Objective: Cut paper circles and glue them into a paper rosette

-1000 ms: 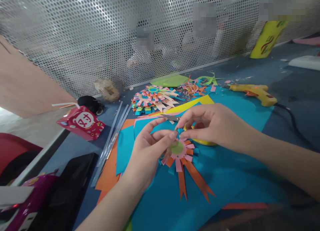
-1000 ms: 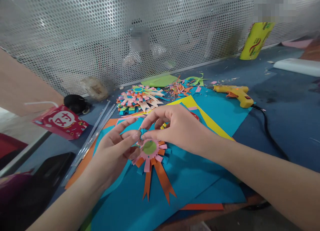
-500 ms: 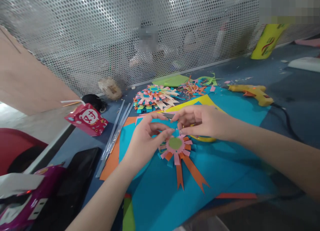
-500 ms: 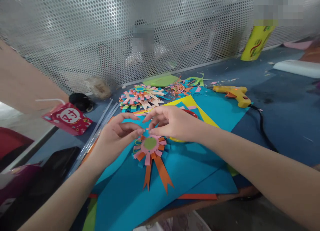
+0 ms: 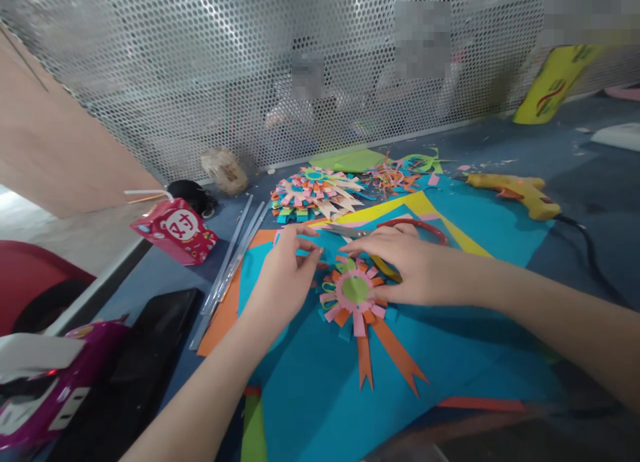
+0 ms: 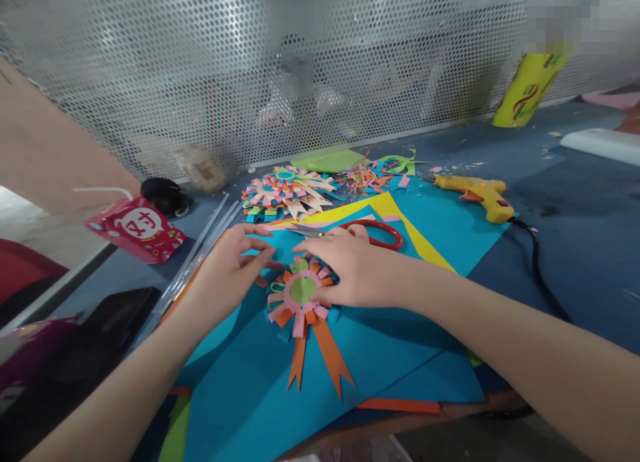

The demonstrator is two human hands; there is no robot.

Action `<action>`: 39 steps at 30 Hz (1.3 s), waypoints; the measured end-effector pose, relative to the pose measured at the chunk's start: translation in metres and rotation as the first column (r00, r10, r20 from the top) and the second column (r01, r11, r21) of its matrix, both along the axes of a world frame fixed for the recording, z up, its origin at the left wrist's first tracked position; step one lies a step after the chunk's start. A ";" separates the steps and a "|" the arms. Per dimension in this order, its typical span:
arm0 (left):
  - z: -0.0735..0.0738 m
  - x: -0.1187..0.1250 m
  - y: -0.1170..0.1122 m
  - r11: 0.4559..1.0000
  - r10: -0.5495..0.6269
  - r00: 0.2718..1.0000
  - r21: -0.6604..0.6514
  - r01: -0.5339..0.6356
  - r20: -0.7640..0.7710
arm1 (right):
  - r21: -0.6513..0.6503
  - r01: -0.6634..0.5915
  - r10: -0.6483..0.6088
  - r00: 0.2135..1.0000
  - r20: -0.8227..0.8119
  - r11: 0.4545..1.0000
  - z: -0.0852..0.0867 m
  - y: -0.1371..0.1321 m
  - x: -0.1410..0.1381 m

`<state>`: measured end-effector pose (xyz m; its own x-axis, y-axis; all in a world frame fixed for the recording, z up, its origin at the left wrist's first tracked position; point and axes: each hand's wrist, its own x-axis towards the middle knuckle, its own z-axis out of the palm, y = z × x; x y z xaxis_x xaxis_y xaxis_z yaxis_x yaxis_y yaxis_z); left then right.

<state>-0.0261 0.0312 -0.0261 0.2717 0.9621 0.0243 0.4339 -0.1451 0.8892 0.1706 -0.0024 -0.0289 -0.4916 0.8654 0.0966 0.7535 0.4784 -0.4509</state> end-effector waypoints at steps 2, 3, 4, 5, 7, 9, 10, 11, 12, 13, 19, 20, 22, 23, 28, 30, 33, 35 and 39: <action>0.004 0.002 -0.002 0.990 0.010 0.997 -0.141 0.002 0.080 | -0.032 -0.015 0.014 0.999 -0.033 0.999 0.002 -0.002 0.000; 0.006 0.002 -0.003 0.979 0.024 0.993 -0.202 0.000 0.119 | -0.040 -0.017 0.015 0.999 -0.042 0.999 0.003 -0.003 -0.001; 0.008 0.002 -0.004 0.969 0.041 0.987 -0.248 -0.002 0.154 | -0.047 -0.020 0.018 0.999 -0.049 0.999 0.003 -0.004 -0.001; 0.009 0.003 -0.005 0.961 0.055 0.980 -0.278 0.000 0.189 | -0.054 -0.025 0.022 0.998 -0.057 0.998 0.004 -0.005 -0.001; 0.011 0.003 -0.006 0.949 0.065 0.962 -0.315 0.023 0.266 | -0.088 -0.045 0.036 0.994 -0.100 0.995 0.004 -0.006 -0.001; 0.013 0.002 -0.008 0.937 0.086 0.929 -0.346 0.047 0.359 | -0.123 -0.068 0.044 0.980 -0.195 0.990 0.005 -0.007 -0.001; 0.014 0.002 -0.008 0.938 0.113 0.903 -0.345 0.042 0.415 | -0.119 -0.076 0.042 0.965 -0.259 0.990 0.006 -0.008 -0.001; 0.016 0.002 -0.008 0.945 0.149 0.866 -0.327 0.018 0.477 | -0.098 -0.076 0.039 0.940 -0.338 0.992 0.008 -0.009 -0.001; 0.018 0.002 -0.008 0.955 0.189 0.820 -0.296 -0.025 0.541 | -0.065 -0.073 0.039 0.904 -0.427 0.995 0.011 -0.010 -0.001; 0.020 0.001 -0.007 0.961 0.228 0.769 -0.266 -0.078 0.597 | -0.018 -0.066 0.047 0.851 -0.522 0.998 0.014 -0.012 -0.001; 0.023 0.002 -0.005 0.945 0.321 0.660 -0.273 -0.178 0.679 | 0.077 0.048 0.028 0.646 -0.763 0.996 0.032 -0.028 -0.008; 0.021 0.002 -0.006 0.951 0.301 0.671 -0.267 -0.156 0.677 | 0.034 0.045 -0.004 0.650 -0.760 0.998 0.033 -0.030 -0.008; 0.017 0.004 -0.008 0.963 0.246 0.709 -0.247 -0.104 0.661 | -0.055 0.032 -0.063 0.623 -0.780 0.998 0.032 -0.031 -0.009; 0.016 0.005 -0.009 0.970 0.215 0.727 -0.232 -0.078 0.652 | -0.089 0.028 -0.088 0.601 -0.794 0.996 0.032 -0.031 -0.009; 0.016 0.004 -0.013 0.995 0.103 0.799 -0.059 -0.085 0.593 | -0.237 0.031 -0.212 0.572 -0.792 0.971 0.031 -0.024 -0.009; 0.018 0.003 -0.013 0.990 0.096 0.812 0.030 -0.138 0.575 | -0.229 -0.005 -0.194 0.513 -0.836 0.973 0.029 -0.020 -0.009; 0.020 0.001 -0.014 0.953 0.115 0.801 0.162 -0.256 0.588 | -0.150 0.077 -0.167 0.561 -0.811 0.986 0.026 -0.015 -0.007; 0.022 -0.001 -0.016 0.897 0.133 0.784 0.262 -0.356 0.607 | -0.162 0.171 -0.235 0.649 -0.723 0.972 0.022 -0.011 -0.005; 0.024 -0.003 -0.021 0.873 0.006 0.908 0.441 -0.209 0.418 | -0.405 0.143 -0.386 0.685 -0.618 0.903 0.016 0.000 -0.002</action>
<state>-0.0294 0.0100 -0.0021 0.0369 0.8294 0.5575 0.1025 -0.5581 0.8234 0.1689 -0.0029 -0.0127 -0.1437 0.9894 0.0184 0.2627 0.0561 -0.9632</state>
